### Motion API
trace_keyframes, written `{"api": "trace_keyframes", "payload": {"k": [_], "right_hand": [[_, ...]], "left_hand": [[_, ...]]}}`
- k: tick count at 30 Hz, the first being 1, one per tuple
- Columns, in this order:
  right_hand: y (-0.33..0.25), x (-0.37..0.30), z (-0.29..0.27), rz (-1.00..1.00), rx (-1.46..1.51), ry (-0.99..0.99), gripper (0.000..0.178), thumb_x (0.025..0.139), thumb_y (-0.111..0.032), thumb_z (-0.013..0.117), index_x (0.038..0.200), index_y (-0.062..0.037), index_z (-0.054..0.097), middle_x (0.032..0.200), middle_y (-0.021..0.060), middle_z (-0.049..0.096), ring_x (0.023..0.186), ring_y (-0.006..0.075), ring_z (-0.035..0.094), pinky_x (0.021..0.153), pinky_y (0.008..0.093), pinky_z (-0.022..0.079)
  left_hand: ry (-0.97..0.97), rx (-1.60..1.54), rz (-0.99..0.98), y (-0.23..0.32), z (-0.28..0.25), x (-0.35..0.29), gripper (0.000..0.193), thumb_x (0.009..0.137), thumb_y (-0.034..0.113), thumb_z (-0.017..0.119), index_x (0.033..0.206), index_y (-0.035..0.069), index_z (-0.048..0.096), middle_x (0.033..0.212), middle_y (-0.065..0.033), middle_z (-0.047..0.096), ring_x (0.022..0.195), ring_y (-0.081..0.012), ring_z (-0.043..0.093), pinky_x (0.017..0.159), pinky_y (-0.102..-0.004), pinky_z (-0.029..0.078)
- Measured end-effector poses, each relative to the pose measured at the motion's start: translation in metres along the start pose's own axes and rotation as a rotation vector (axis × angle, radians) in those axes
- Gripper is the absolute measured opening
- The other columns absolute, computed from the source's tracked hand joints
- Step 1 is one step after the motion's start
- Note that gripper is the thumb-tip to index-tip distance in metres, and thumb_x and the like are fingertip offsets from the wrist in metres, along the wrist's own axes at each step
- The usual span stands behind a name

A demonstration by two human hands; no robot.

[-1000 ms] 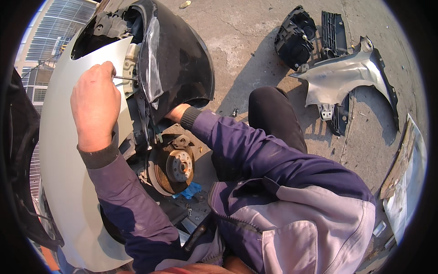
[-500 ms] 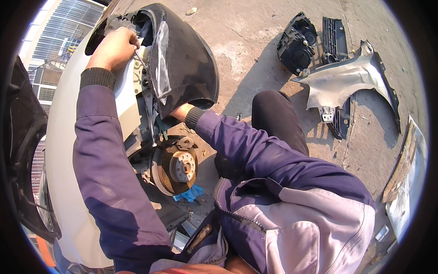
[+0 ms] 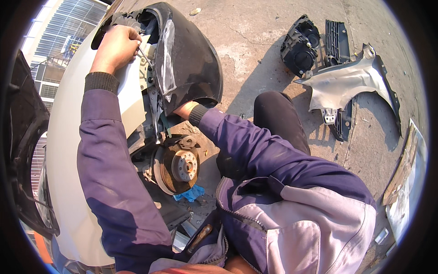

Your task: The person kneels beside a white car and uses a screwdriver to remove fasteners from the front bumper near the wheel well. After detaching the bumper, they lift it away to expose the brake assembly and then reach under the bumper to remove a small plastic clip.

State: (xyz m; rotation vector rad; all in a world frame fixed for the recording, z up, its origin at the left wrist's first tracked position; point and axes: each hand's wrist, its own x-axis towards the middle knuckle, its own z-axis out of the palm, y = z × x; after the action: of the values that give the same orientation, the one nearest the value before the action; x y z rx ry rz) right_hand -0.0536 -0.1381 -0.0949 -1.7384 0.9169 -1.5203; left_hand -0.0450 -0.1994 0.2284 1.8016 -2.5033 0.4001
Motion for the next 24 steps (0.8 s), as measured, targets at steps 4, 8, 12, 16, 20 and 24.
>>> {"api": "trace_keyframes", "payload": {"k": [4, 8, 12, 16, 20, 24], "right_hand": [[-0.001, 0.004, 0.000, -0.005, 0.096, 0.032, 0.049, 0.110, -0.023, 0.068, 0.155, -0.0079, 0.056, 0.155, 0.0121, 0.061, 0.140, 0.0232, 0.059, 0.116, 0.0386, 0.050], [-0.002, 0.010, 0.001, -0.011, 0.110, 0.042, 0.048, 0.110, -0.024, 0.068, 0.154, -0.0082, 0.058, 0.154, 0.0121, 0.062, 0.138, 0.0234, 0.060, 0.116, 0.0386, 0.051], [-0.001, 0.012, 0.001, -0.010, 0.117, 0.045, 0.047, 0.110, -0.024, 0.068, 0.153, -0.0084, 0.059, 0.152, 0.0122, 0.063, 0.137, 0.0237, 0.061, 0.115, 0.0386, 0.051], [0.002, 0.010, 0.001, -0.004, 0.118, 0.040, 0.046, 0.109, -0.025, 0.068, 0.151, -0.0086, 0.060, 0.151, 0.0123, 0.064, 0.136, 0.0240, 0.062, 0.114, 0.0386, 0.051], [0.003, 0.008, 0.001, -0.004, 0.105, 0.040, 0.045, 0.109, -0.026, 0.068, 0.150, -0.0088, 0.061, 0.150, 0.0124, 0.065, 0.135, 0.0242, 0.062, 0.114, 0.0386, 0.051], [0.004, 0.007, 0.001, -0.001, 0.108, 0.044, 0.043, 0.109, -0.026, 0.068, 0.148, -0.0090, 0.062, 0.148, 0.0125, 0.066, 0.134, 0.0245, 0.063, 0.113, 0.0386, 0.052]], "left_hand": [[0.021, -0.054, -0.016, 0.000, 0.001, 0.000, 0.022, 0.097, -0.001, 0.067, 0.112, -0.006, 0.084, 0.081, -0.0116, 0.079, 0.068, -0.0143, 0.074, 0.068, -0.0315, 0.062], [0.034, -0.084, -0.023, 0.001, -0.001, -0.003, 0.021, 0.098, 0.001, 0.070, 0.112, -0.005, 0.084, 0.081, -0.0108, 0.080, 0.068, -0.0134, 0.074, 0.069, -0.0313, 0.062], [0.102, -0.059, -0.006, 0.003, -0.006, -0.023, 0.022, 0.099, 0.007, 0.071, 0.114, -0.002, 0.085, 0.083, -0.0115, 0.081, 0.071, -0.0145, 0.076, 0.075, -0.0324, 0.063], [0.225, 0.000, 0.032, 0.011, -0.011, -0.057, 0.023, 0.101, 0.014, 0.072, 0.116, 0.003, 0.085, 0.098, -0.0153, 0.085, 0.089, -0.0280, 0.082, 0.089, -0.0400, 0.063], [0.218, -0.014, -0.039, 0.019, -0.019, -0.102, 0.023, 0.102, 0.013, 0.070, 0.117, 0.003, 0.084, 0.104, -0.0183, 0.084, 0.094, -0.0296, 0.082, 0.091, -0.0408, 0.062], [0.367, -0.173, -0.026, 0.031, -0.009, -0.157, 0.012, 0.098, 0.003, 0.072, 0.105, 0.001, 0.081, 0.094, -0.0209, 0.079, 0.086, -0.0393, 0.078, 0.080, -0.0465, 0.061]]}}
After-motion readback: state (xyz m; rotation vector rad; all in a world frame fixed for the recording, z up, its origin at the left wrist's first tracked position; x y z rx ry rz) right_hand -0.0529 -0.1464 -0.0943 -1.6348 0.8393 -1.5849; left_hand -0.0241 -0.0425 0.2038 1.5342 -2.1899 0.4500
